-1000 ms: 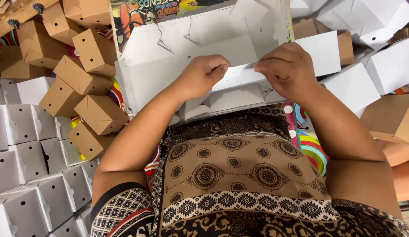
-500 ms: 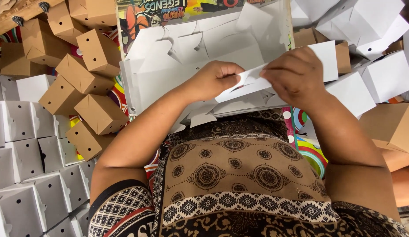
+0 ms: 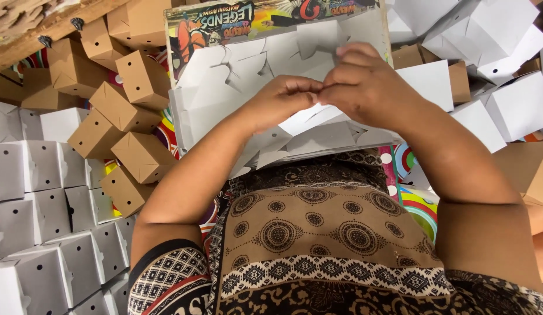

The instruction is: Assembling small white cardboard boxes by folding flat sheets and tucking in tabs.

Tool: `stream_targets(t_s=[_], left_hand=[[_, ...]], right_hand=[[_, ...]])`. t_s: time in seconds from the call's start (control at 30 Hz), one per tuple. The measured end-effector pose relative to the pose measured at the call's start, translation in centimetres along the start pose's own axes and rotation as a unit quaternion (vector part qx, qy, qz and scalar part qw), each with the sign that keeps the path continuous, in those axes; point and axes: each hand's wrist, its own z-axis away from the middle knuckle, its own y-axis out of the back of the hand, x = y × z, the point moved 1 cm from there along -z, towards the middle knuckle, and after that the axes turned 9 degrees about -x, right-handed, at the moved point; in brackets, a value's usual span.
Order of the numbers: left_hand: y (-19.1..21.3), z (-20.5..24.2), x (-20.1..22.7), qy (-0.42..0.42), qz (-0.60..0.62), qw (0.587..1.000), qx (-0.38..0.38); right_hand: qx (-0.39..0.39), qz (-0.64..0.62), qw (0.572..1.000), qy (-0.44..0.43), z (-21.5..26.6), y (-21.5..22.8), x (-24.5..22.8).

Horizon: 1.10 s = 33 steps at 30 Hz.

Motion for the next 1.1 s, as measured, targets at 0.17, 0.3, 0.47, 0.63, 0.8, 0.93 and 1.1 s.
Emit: stream_targets(t_s=[0.17, 0.3, 0.47, 0.63, 0.8, 0.93, 1.1], left_hand=[[2.1, 0.4, 0.6, -0.06, 0.024, 0.998, 0.01], [3.0, 1.9, 4.9, -0.154, -0.014, 0.962, 0.227], [1.4, 6.4, 10.4, -0.4, 0.175, 0.849, 0.299], [-0.2, 7.6, 8.3, -0.402, 0.288, 0.812, 0.31], [-0.8, 6.3, 5.2, -0.405, 0.288, 0.794, 0.349], [-2.2, 4.8, 2.9, -0.384, 0.286, 0.782, 0.398], [-4.6, 3.6, 1.7, -0.365, 0.295, 0.79, 0.394]], right_hand=[[0.065, -0.001, 0.998, -0.02, -1.1, 0.8, 0.1], [0.219, 0.028, 0.973, -0.061, -0.9, 1.3, -2.6], [0.188, -0.038, 0.981, -0.034, -1.6, -1.4, -4.9], [0.224, 0.077, 0.971, -0.019, -3.5, -1.5, -5.5], [0.249, 0.074, 0.964, 0.051, -4.4, -0.5, -5.1], [0.272, 0.118, 0.952, 0.077, -5.1, -0.7, -4.6], [0.278, 0.086, 0.956, 0.038, -4.8, -1.1, -4.1]])
